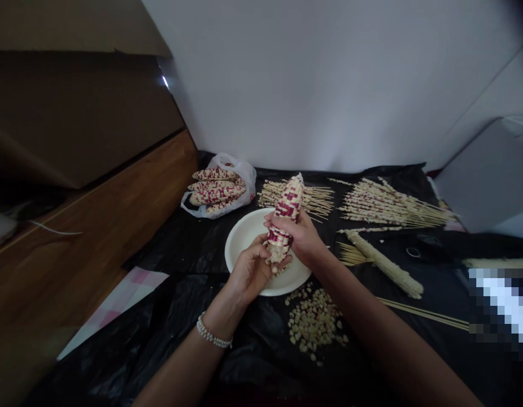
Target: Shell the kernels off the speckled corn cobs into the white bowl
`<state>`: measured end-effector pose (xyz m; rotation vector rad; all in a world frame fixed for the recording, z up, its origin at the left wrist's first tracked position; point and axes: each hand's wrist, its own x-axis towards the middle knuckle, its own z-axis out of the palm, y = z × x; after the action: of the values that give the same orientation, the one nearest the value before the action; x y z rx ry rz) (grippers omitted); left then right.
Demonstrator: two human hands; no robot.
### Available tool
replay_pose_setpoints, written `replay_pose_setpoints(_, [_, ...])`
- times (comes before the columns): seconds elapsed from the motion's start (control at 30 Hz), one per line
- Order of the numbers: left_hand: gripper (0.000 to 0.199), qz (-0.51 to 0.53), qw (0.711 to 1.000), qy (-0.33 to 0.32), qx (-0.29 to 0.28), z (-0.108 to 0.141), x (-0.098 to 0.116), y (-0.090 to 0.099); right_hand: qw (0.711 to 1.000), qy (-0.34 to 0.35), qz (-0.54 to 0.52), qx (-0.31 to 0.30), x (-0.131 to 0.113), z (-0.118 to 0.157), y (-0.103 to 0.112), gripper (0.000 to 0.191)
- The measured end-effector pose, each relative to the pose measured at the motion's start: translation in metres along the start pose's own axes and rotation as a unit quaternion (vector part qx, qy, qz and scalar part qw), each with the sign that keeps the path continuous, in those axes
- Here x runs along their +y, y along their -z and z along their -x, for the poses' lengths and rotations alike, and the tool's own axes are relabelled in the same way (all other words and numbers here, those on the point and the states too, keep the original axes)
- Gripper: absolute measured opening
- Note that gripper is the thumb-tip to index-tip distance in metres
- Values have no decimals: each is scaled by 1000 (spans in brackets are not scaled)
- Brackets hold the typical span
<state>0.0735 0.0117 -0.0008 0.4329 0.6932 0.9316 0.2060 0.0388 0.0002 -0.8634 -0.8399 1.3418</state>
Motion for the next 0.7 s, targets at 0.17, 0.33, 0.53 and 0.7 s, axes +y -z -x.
replay_pose_setpoints(0.17, [19, 0, 1000, -1, -6, 0, 3, 0, 1000, -9, -24, 0, -4, -1, 0, 39])
replay_pose_setpoints(0.33, [20, -37, 999, -27, 9, 0, -2, -2, 1000, -8, -18, -2, 0, 0, 0, 40])
replay_pose_setpoints(0.53, [30, -69, 995, -59, 34, 1, -7, -1, 1000, -10, -27, 4, 1, -1, 0, 41])
replay_pose_setpoints(0.7, [25, -34, 998, -44, 0, 1, -3, -1, 999, -19, -40, 7, -5, -1, -1, 41])
